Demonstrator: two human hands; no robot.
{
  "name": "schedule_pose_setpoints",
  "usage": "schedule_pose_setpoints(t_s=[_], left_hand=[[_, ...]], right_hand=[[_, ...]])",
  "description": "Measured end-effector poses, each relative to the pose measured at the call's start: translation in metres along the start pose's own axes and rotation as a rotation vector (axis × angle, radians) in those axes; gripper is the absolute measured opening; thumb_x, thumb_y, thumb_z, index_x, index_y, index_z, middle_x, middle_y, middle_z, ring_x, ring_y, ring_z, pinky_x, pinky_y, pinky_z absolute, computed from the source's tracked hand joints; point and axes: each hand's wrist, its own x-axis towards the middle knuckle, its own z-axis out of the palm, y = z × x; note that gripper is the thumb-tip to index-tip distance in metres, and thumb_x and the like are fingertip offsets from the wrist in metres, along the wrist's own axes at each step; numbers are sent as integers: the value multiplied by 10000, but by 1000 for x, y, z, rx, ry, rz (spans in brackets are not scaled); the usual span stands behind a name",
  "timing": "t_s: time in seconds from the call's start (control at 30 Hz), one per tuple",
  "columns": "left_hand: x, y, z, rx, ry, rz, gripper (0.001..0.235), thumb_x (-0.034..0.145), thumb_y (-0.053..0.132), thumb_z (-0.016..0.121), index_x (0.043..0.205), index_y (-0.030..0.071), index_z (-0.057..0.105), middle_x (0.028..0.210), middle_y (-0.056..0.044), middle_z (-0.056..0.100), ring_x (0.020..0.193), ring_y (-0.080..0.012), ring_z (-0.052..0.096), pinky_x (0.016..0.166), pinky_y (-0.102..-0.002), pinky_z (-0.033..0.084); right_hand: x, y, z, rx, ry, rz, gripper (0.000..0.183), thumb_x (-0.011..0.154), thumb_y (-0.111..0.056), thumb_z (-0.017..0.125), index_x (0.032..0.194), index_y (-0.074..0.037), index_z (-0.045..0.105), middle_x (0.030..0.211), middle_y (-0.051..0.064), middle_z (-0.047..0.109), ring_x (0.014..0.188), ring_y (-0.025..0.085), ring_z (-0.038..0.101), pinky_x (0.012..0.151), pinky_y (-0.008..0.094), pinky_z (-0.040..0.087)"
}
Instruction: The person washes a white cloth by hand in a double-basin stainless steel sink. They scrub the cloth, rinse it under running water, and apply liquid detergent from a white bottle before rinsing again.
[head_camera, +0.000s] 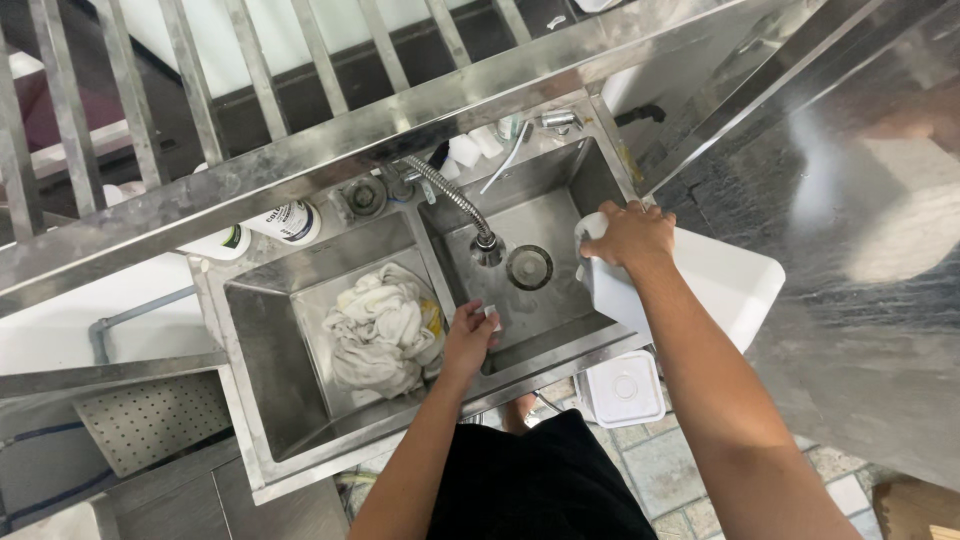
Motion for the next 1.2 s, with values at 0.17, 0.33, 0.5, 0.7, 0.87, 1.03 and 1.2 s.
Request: schedule_pose_setpoints(t_s=[0.17, 0.33, 0.5, 0.7, 0.87, 1.03, 1.2], left_hand=[[3, -5, -5, -39, 32, 24, 537, 949, 221, 681, 1395, 10, 470, 1188, -128, 687, 975, -177, 693, 756, -304, 565], [5, -7, -5, -12, 32, 52, 502, 947, 239, 677, 1368, 23, 510, 1184, -108, 694, 991, -161, 682, 762, -299, 558], [11, 2, -5, -24, -27, 37, 454, 954, 257, 688, 1321, 17, 571, 1175, -70, 703, 1006, -136, 669, 770, -292, 535], [8, 4, -2, -16, -13, -32, 424, 940, 252, 691, 1295, 41, 596, 1171, -45, 722, 994, -128, 684, 762, -283, 542], [7, 3, 3, -24, -22, -30, 410, 938, 261, 701, 1280, 52, 615, 1152, -47, 724, 973, -119, 681, 744, -280, 543], [5, -2, 2, 8, -25, -54, 399, 935, 267, 703, 1264, 54, 628, 1156, -25, 733, 974, -108, 681, 751, -275, 541], [7, -8, -2, -15, -29, -29, 403, 937, 261, 704, 1269, 47, 620, 1152, -28, 723, 989, -106, 680, 763, -279, 548]], right_hand=[[-9, 9, 4, 41, 69, -4, 865, 720, -607, 780, 1475, -283, 506, 1487, 141, 508, 1380, 418, 450, 1102, 574, 349], [-51, 41, 18, 111, 284, -51, 881, 693, -643, 785, 1453, -273, 539, 1473, 120, 539, 1323, 410, 509, 1081, 580, 387], [-65, 39, 26, 17, 385, -79, 894, 670, -654, 785, 1444, -278, 543, 1455, 122, 543, 1332, 403, 499, 1057, 598, 389], [-13, 9, 6, -15, 119, -56, 850, 748, -615, 771, 1489, -303, 494, 1473, 167, 508, 1369, 436, 454, 1103, 589, 336], [7, -1, 1, -33, 7, -30, 835, 769, -633, 758, 1497, -315, 501, 1472, 156, 533, 1382, 434, 477, 1136, 581, 331], [16, -5, 4, -59, -33, -24, 820, 764, -626, 758, 1483, -308, 524, 1453, 144, 560, 1380, 432, 491, 1116, 567, 366], [15, -7, 2, -82, -41, -30, 803, 777, -626, 738, 1478, -295, 527, 1442, 148, 572, 1362, 427, 516, 1103, 564, 389]])
